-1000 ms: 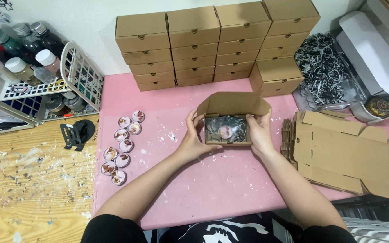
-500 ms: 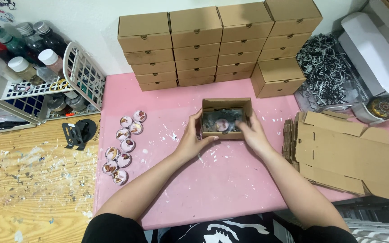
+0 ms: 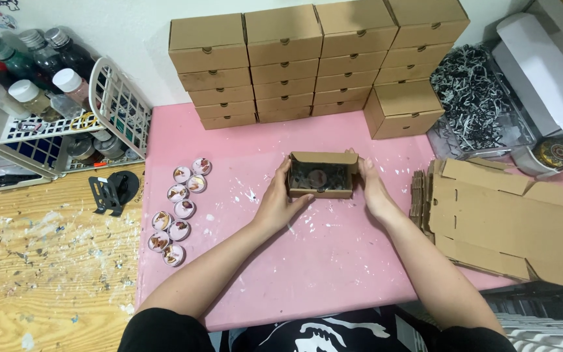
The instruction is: The recorder packages small pins or badges into small cardboard boxes with black paper filler.
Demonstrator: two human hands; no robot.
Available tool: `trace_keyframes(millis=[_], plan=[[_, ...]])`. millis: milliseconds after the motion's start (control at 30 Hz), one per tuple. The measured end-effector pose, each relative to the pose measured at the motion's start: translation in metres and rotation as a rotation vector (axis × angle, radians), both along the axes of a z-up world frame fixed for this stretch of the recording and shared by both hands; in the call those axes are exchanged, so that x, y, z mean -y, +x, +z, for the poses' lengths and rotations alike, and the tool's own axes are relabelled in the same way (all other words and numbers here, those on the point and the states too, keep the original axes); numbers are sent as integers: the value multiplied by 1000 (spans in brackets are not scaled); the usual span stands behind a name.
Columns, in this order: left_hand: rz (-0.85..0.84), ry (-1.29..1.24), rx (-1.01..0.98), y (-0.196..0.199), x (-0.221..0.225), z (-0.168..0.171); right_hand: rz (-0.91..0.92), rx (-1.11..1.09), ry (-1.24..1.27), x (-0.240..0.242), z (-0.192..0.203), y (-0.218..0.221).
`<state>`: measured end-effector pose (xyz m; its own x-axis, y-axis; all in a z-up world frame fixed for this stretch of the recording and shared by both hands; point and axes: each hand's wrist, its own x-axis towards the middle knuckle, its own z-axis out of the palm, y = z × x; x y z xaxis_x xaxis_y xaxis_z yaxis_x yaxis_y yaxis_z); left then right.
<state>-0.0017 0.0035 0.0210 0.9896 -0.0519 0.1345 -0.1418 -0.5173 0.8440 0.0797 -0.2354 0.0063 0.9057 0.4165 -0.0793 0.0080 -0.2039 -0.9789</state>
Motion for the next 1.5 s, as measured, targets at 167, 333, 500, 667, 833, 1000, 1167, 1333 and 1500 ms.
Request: trace_keyframes(millis=[167,333,500,667,833,1000,1167,1333,1500], plan=[[-18,89,66,0,1,-17,45,-108,82,1,7,-2],[-36,86,89,0,0,-20,74,-155,70,-2,11,-3],[-40,119,123,2,-1,-22,48,-127,152,1,12,-4],[-35,66,39,0,1,-11,16,-118,59,-8,36,-17],[-35,54,65,-4,1,2,66,-48,78,-10,39,-18],[3,104,101,0,-2,-9,130,56,125,-8,34,-18],[8,53,90,-2,0,-3,118,45,54,-7,34,-18],[8,44,114,-1,-1,-9,117,35,12,-7,31,-17],[14,22,91,-2,-3,-9,50,33,16,-8,29,-13]])
